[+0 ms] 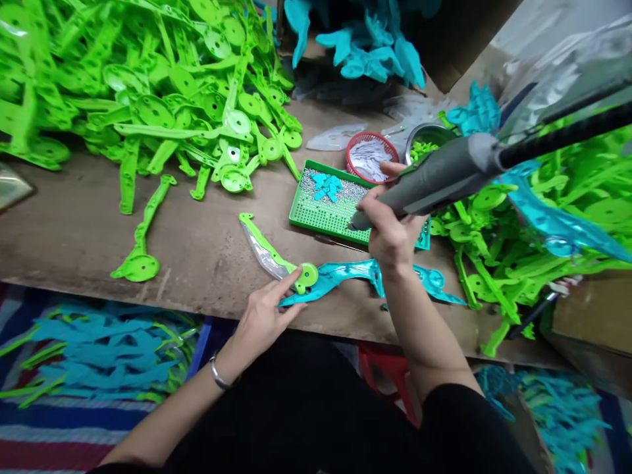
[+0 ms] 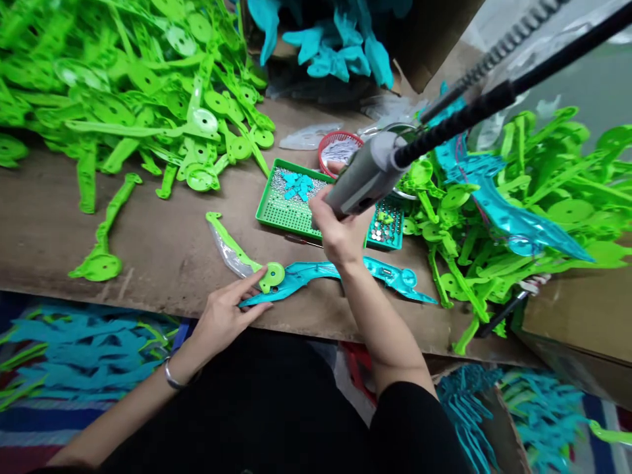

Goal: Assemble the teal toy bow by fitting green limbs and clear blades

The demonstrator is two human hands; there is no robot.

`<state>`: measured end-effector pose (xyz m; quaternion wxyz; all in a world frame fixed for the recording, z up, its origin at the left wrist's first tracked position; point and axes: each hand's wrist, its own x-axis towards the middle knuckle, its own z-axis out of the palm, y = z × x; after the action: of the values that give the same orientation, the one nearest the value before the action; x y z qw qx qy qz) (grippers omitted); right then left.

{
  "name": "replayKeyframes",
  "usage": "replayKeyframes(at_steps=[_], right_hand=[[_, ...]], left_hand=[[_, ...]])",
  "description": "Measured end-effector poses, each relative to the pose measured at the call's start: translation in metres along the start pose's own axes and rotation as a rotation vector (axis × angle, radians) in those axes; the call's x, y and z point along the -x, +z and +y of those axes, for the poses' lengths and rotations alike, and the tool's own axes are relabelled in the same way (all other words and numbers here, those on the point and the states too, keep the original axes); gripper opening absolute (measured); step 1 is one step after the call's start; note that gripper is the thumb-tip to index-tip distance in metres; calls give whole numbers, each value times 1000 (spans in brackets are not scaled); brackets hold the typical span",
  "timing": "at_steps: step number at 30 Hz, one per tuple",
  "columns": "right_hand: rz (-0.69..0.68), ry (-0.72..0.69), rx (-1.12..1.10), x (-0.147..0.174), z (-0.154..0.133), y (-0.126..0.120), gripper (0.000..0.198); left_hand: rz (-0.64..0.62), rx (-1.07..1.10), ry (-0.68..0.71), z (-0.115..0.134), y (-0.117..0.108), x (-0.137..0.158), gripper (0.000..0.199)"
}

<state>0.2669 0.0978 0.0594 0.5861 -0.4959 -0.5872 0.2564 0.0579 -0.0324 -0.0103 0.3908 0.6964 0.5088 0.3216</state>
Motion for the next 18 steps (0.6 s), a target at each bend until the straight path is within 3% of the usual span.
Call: replayKeyframes(at_steps=[6, 10, 18], right_hand=[[81, 34, -92, -11, 31, 34, 31], [113, 62, -91, -13, 44, 38, 32], [105, 60, -129, -15, 45, 43, 25]], left_hand=[[29, 44, 15, -10, 1, -1, 66], [41, 63, 8, -11, 3, -1, 63], [62, 63, 6, -7, 3, -4, 67]])
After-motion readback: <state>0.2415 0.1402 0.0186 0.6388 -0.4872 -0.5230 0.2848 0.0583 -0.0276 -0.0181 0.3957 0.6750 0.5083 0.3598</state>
